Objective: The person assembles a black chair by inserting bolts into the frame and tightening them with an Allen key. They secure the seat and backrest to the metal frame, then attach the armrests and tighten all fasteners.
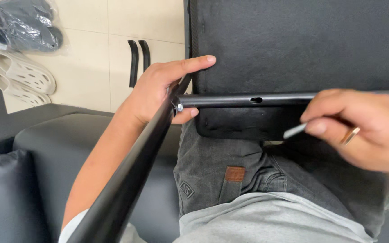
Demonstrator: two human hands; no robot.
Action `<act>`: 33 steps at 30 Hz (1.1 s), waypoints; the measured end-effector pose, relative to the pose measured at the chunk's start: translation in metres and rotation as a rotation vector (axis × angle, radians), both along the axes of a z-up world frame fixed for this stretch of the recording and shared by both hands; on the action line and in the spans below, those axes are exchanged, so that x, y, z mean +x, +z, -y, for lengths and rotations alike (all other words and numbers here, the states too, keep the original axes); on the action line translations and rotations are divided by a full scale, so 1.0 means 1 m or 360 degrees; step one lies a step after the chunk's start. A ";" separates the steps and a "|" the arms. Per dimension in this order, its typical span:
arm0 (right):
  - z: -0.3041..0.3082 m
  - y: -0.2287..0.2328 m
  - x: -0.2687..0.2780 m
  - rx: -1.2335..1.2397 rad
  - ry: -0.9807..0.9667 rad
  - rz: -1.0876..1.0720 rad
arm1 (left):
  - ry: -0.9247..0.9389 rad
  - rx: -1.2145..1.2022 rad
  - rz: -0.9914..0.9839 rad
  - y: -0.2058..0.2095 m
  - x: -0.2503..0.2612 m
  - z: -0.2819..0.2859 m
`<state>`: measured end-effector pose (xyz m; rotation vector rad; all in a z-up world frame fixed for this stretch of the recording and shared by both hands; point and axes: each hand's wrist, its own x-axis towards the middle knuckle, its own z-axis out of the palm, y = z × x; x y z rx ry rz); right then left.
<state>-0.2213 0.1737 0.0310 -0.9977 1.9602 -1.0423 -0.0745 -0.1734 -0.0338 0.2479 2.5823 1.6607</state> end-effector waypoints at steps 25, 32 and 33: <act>0.101 0.058 -0.013 0.0637 0.1197 -0.1283 | 0.0329 -0.0239 -0.0046 -0.011 0.010 -0.020; 0.133 0.069 -0.004 0.0738 0.1249 -0.1169 | 0.0333 -0.0132 -0.0109 -0.012 0.011 -0.021; 0.135 0.071 -0.004 0.0797 0.1226 -0.1093 | 0.0336 -0.0131 -0.0151 -0.013 0.014 -0.020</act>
